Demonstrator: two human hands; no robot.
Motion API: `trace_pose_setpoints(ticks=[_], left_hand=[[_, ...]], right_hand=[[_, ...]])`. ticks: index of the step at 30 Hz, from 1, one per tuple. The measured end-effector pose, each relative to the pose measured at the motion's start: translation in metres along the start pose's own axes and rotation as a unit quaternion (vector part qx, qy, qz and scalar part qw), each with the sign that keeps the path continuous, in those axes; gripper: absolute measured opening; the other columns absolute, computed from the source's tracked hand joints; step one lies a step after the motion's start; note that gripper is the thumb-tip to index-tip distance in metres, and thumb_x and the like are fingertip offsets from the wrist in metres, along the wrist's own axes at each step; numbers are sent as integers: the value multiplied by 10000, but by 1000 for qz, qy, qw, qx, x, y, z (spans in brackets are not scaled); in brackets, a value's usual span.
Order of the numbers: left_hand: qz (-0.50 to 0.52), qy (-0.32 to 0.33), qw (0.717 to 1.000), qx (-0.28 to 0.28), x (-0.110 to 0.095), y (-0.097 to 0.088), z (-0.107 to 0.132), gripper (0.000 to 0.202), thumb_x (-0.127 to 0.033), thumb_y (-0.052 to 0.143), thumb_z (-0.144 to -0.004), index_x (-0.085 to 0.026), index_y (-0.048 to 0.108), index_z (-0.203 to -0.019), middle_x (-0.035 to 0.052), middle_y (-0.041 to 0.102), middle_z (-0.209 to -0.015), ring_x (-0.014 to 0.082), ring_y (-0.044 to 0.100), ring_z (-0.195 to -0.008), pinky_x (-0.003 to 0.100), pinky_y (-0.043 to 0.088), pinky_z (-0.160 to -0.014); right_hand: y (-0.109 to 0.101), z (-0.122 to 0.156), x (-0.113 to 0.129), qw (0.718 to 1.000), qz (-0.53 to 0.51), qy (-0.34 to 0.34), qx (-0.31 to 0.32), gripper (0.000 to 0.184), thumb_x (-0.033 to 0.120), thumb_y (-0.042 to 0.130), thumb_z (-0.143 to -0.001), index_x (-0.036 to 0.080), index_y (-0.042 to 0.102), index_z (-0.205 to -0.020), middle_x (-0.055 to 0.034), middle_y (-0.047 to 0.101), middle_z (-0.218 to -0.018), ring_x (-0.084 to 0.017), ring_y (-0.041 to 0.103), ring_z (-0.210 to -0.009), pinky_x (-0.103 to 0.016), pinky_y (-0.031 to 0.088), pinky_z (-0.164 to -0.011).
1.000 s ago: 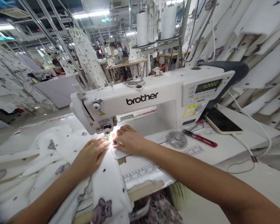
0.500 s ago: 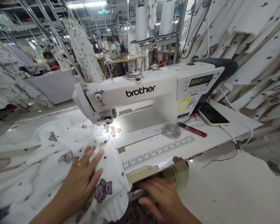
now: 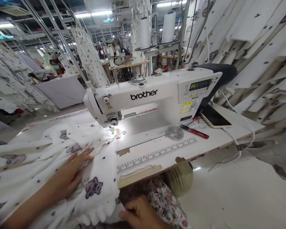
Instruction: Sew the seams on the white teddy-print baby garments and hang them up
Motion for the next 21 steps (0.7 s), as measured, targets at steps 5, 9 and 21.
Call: trace_pose_setpoints(ticks=[5,9,21], left_hand=[[-88,-111,989,-51,11,4,60,547,-95,420,-770,-229,506,-1294,94,555,-1410,305,557,-1261,519,491,-1002],[-96,-130,982,-99,9,-19,79,430,-163,441,-828,-255,558,-1232,78,663,-1247,305,664,-1064,479,546,-871],[-61,17,982,-177,-128,-4,28,284,-114,356,-939,-159,564,-1126,57,684,-847,200,648,-762,323,503,-769]], right_hand=[[-22,8,19,998,10,-61,-23,442,551,495,-910,162,705,-902,-76,683,-867,-229,627,-836,-335,491,-792],[-24,11,17,996,-26,-11,-81,573,636,554,-857,176,691,-1170,-158,682,-1142,-318,610,-1080,-463,471,-967],[-11,-6,43,970,-222,48,-84,429,553,693,-768,126,689,-735,-13,584,-694,-151,519,-702,-243,425,-683]])
Point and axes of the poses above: each hand's wrist, its own z-axis away from the middle knuckle, its own y-axis out of the palm, x = y × z, the point moved 7 cm from there along -z, towards the middle knuckle
